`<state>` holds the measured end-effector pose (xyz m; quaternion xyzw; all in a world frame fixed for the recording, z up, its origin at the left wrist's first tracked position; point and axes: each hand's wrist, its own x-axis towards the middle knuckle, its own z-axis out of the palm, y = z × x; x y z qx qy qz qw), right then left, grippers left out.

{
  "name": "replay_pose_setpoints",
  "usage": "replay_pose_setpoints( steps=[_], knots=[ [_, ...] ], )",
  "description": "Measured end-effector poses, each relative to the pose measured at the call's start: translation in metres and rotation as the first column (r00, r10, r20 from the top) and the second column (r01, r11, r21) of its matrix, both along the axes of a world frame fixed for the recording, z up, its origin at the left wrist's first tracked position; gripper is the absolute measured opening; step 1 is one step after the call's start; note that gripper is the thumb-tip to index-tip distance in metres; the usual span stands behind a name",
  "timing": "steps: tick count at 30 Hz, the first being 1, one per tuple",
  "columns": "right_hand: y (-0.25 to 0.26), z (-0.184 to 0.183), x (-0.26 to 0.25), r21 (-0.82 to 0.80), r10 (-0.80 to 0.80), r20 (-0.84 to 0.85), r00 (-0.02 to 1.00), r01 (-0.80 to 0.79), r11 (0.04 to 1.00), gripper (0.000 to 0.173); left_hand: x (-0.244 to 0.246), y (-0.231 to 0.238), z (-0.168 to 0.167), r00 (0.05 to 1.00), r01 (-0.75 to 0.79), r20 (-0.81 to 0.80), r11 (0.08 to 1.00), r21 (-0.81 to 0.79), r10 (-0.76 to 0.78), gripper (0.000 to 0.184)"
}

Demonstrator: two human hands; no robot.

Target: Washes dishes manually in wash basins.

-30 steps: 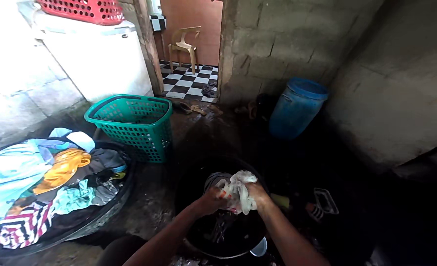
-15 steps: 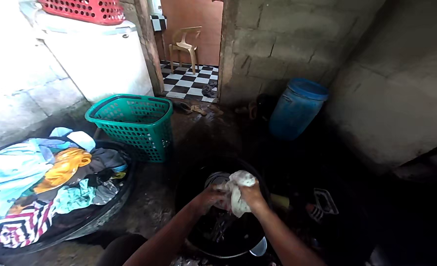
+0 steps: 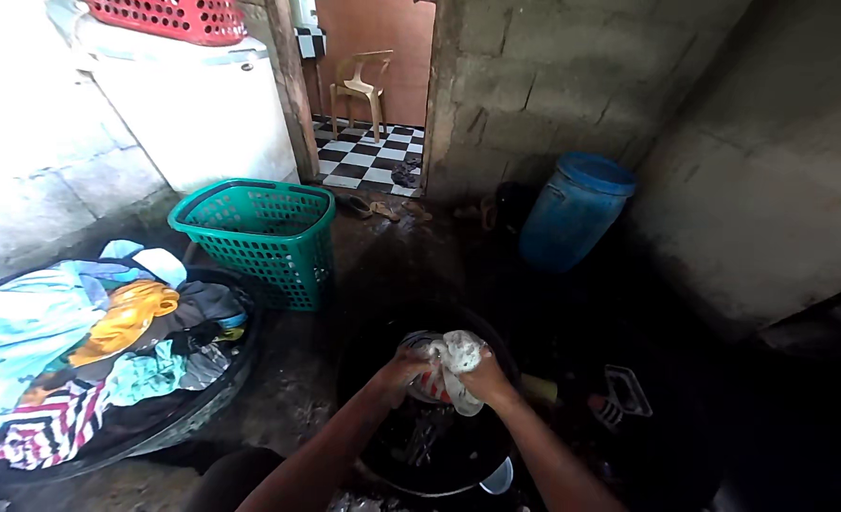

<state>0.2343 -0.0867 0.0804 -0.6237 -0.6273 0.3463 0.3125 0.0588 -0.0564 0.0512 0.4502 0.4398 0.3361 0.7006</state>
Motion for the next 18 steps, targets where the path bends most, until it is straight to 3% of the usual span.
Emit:
replay_pose_setpoints(
  steps=[3,7,10,12,14,16,18],
  knots=[
    [0.003,0.006,0.001,-0.078,0.061,0.024,0.998,-0.059,0.995,0.052,0.000,0.000,-0.002,0.999,0.034,-0.022,0.999,-0.011,-0.035,0.013],
    [0.004,0.020,0.008,-0.169,0.130,-0.078,0.988,-0.142,0.975,0.041,0.001,-0.004,-0.005,0.993,0.115,-0.016,0.993,0.039,-0.115,0.012],
    [0.000,0.020,0.011,-0.259,0.087,-0.151,0.985,-0.125,0.958,0.041,-0.001,0.004,-0.017,0.951,0.251,-0.238,0.941,0.227,-0.197,0.020],
    [-0.001,0.014,0.010,-0.316,0.091,-0.120,0.989,-0.125,0.941,0.046,0.000,0.009,-0.017,0.827,0.396,-0.534,0.855,0.334,-0.175,0.029],
    [-0.003,0.007,0.007,-0.321,0.108,-0.098,0.989,-0.135,0.937,0.043,0.004,0.008,-0.012,0.632,0.557,-0.766,0.756,0.344,-0.118,0.034],
    [-0.007,0.006,0.004,-0.321,0.121,-0.087,0.989,-0.143,0.936,0.039,0.008,0.003,-0.014,0.545,0.597,-0.836,0.727,0.339,-0.058,0.032],
    [-0.014,0.011,0.006,-0.331,0.096,-0.072,0.993,-0.114,0.937,0.038,0.008,0.002,-0.019,0.530,0.614,-0.846,0.718,0.329,-0.066,0.033]
  ],
)
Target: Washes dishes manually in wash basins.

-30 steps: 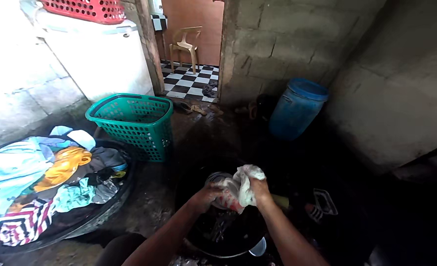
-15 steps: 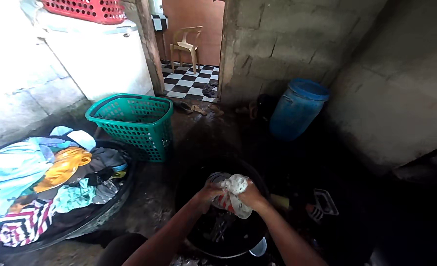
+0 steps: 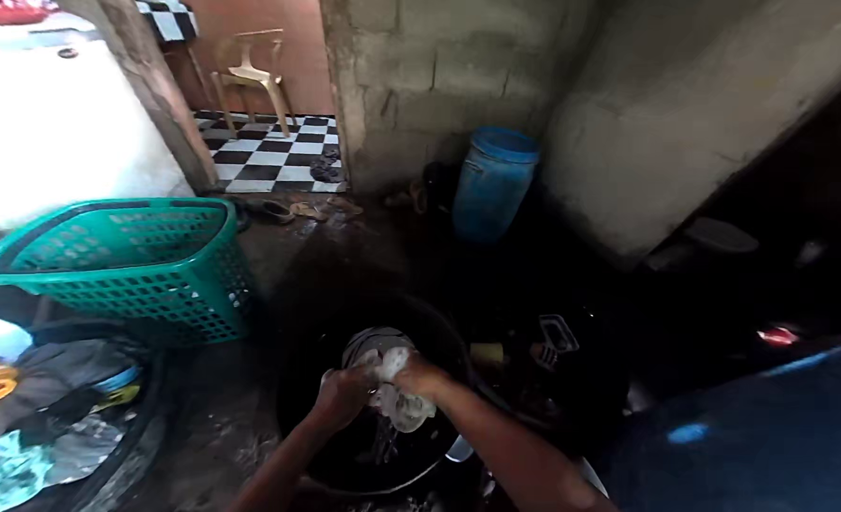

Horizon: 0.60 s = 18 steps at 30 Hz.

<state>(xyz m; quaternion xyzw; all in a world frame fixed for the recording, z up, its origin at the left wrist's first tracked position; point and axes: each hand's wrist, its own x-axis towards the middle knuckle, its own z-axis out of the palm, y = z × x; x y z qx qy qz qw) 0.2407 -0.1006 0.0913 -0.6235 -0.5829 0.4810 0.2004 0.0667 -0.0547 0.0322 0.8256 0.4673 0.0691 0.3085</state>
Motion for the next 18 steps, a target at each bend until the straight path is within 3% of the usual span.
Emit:
replay_pose_setpoints(
  steps=[4,7,9,13,18],
  knots=[
    [0.004,0.002,0.042,-0.017,-0.026,0.102,0.994,0.028,0.999,0.046,-0.007,0.004,-0.012,0.999,0.030,0.032,0.999,-0.020,-0.029,0.039],
    [0.014,-0.001,0.106,0.001,-0.053,0.190,0.980,0.054,0.999,0.045,-0.017,0.010,-0.022,0.984,0.053,-0.168,0.996,-0.075,-0.065,0.046],
    [0.014,-0.005,0.146,-0.011,-0.159,0.272,0.949,0.169,0.986,0.041,-0.023,0.013,-0.027,0.953,0.062,-0.283,0.984,-0.170,-0.109,0.047],
    [0.005,-0.057,0.229,-0.061,-0.328,0.542,0.774,0.425,0.903,0.059,-0.030,0.019,-0.051,0.882,0.057,-0.427,0.945,-0.324,-0.199,0.051],
    [-0.028,-0.143,0.299,-0.051,-0.423,0.654,0.627,0.594,0.803,0.056,-0.039,0.027,-0.078,0.814,0.033,-0.522,0.918,-0.395,-0.254,0.051]
  ],
)
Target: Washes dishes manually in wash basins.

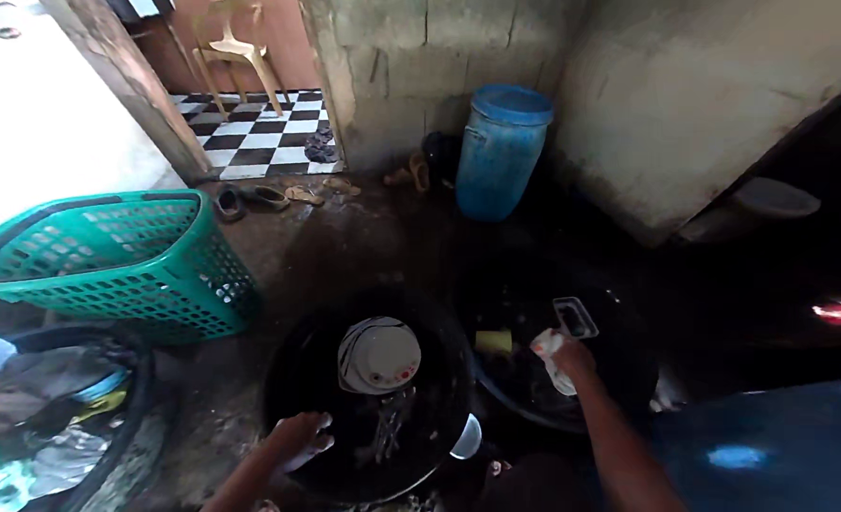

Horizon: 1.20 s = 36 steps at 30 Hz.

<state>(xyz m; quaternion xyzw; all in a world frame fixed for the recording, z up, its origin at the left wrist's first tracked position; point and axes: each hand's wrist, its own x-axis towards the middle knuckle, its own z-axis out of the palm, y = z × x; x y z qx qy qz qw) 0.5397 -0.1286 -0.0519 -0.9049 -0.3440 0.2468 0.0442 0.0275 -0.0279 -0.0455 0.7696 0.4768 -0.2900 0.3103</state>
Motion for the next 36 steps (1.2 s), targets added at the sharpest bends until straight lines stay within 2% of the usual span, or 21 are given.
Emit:
replay_pose_setpoints(
  steps=[5,8,11,13,15,17,19,20,22,24,28,32,33,34,36],
  knots=[
    [-0.023,-0.073,0.041,0.009,-0.249,-0.066,0.966,0.250,0.968,0.052,-0.005,0.012,-0.012,0.998,-0.032,-0.055,0.999,-0.016,0.031,0.052],
    [-0.023,-0.108,0.058,0.141,-0.389,-0.123,0.913,0.404,0.904,0.050,-0.008,0.017,-0.024,0.997,-0.032,-0.064,0.999,-0.027,0.031,0.051],
    [-0.010,-0.117,0.054,0.247,-0.473,-0.202,0.858,0.512,0.823,0.043,-0.005,0.019,-0.029,0.996,-0.056,-0.071,0.997,-0.055,0.052,0.051],
    [0.002,-0.126,0.049,0.316,-0.531,-0.302,0.791,0.609,0.727,0.043,0.001,0.020,-0.029,0.994,-0.067,-0.090,0.995,-0.073,0.061,0.051],
    [0.012,-0.140,0.044,0.378,-0.548,-0.395,0.737,0.674,0.634,0.040,0.009,0.022,-0.027,0.993,-0.069,-0.099,0.994,-0.079,0.061,0.051],
    [0.021,-0.161,0.047,0.312,-0.571,-0.398,0.718,0.691,0.652,0.042,0.014,0.024,-0.029,0.993,-0.061,-0.104,0.995,-0.078,0.053,0.050],
    [0.028,-0.182,0.047,0.273,-0.613,-0.510,0.603,0.789,0.550,0.041,0.017,0.025,-0.031,0.993,-0.064,-0.104,0.995,-0.077,0.056,0.050],
    [0.030,-0.187,0.044,0.255,-0.605,-0.590,0.534,0.835,0.488,0.041,0.018,0.025,-0.033,0.993,-0.063,-0.101,0.995,-0.076,0.055,0.049],
    [0.030,-0.196,0.039,0.242,-0.531,-0.714,0.457,0.872,0.424,0.041,0.019,0.026,-0.037,0.994,-0.065,-0.097,0.994,-0.085,0.057,0.049],
    [0.026,-0.202,0.034,0.237,-0.480,-0.758,0.441,0.872,0.428,0.040,0.021,0.027,-0.039,0.993,-0.071,-0.098,0.992,-0.103,0.061,0.049],
    [0.014,-0.205,0.030,0.214,-0.485,-0.733,0.476,0.839,0.500,0.038,0.026,0.029,-0.040,0.996,-0.041,-0.085,0.994,-0.105,0.032,0.050],
    [0.003,-0.180,0.025,0.232,-0.557,-0.514,0.652,0.731,0.642,0.043,0.027,0.029,-0.041,0.998,-0.011,-0.065,0.995,-0.096,0.005,0.049],
    [0.001,-0.171,0.025,0.254,-0.555,-0.493,0.669,0.722,0.644,0.043,0.026,0.028,-0.041,0.998,-0.008,-0.066,0.995,-0.098,0.002,0.049],
    [0.001,-0.162,0.023,0.296,-0.550,-0.522,0.652,0.743,0.601,0.042,0.026,0.027,-0.040,0.998,-0.001,-0.070,0.995,-0.097,-0.006,0.049],
    [0.004,-0.142,0.021,0.349,-0.489,-0.682,0.544,0.829,0.436,0.042,0.027,0.025,-0.034,0.997,0.016,-0.075,0.997,-0.079,-0.022,0.048]
  ],
)
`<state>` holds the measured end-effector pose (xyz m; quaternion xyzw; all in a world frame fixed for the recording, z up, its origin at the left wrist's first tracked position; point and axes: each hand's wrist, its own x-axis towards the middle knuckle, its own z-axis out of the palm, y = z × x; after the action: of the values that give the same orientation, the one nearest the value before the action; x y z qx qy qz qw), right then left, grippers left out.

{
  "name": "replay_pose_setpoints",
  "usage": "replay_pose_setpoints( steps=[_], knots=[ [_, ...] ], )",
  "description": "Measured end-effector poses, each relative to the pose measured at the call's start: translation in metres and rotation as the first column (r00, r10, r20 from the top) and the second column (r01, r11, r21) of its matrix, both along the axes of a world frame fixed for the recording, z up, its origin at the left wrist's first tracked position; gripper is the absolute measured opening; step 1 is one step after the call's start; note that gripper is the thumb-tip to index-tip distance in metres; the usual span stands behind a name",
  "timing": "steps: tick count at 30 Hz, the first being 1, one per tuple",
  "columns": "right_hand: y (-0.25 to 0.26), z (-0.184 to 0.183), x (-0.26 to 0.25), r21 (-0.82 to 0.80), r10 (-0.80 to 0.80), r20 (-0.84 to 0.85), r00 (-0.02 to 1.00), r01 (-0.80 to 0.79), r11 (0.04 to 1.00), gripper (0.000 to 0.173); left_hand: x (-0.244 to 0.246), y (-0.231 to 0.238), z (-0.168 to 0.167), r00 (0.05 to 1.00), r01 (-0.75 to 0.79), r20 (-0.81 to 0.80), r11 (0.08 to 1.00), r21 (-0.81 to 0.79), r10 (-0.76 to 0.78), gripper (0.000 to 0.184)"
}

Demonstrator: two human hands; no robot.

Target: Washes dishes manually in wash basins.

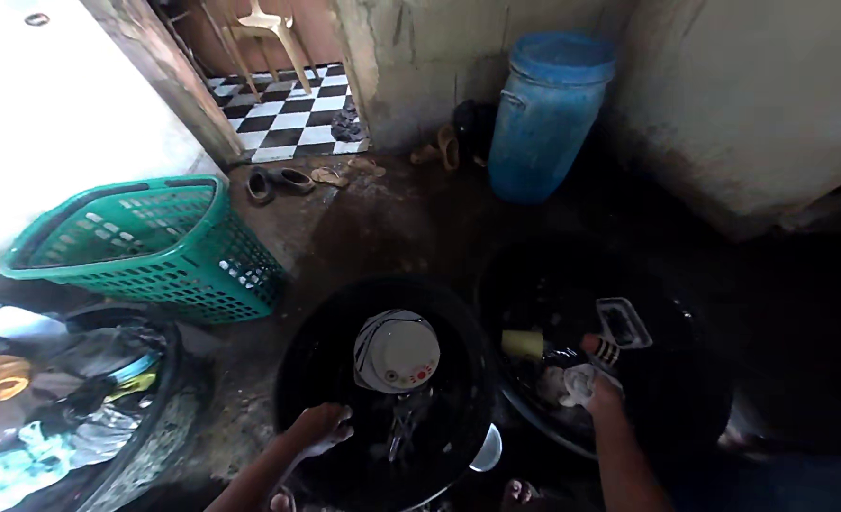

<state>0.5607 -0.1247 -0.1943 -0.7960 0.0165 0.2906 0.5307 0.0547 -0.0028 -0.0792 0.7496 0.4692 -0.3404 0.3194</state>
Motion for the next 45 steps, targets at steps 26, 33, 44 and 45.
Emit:
replay_pose_setpoints(
  steps=[26,33,44,45],
  knots=[
    [0.121,0.252,-0.297,-0.289,0.839,0.388,0.382,-0.814,0.504,0.040,-0.030,-0.014,0.093,0.939,-0.130,0.340,0.965,0.226,0.047,0.044],
    [0.146,0.194,-0.295,-0.493,0.921,0.270,0.280,-0.781,0.382,0.047,-0.016,-0.018,0.112,0.967,-0.089,0.255,0.968,0.233,0.028,0.046],
    [0.123,-0.008,-0.287,-0.061,0.571,-0.243,0.784,-0.600,0.797,0.044,0.000,-0.002,0.086,0.998,0.012,0.060,0.989,0.148,-0.021,0.050],
    [0.123,-0.017,-0.287,-0.066,0.547,-0.265,0.794,-0.581,0.811,0.045,0.000,-0.002,0.084,0.999,0.014,0.041,0.991,0.134,-0.020,0.049]
  ],
)
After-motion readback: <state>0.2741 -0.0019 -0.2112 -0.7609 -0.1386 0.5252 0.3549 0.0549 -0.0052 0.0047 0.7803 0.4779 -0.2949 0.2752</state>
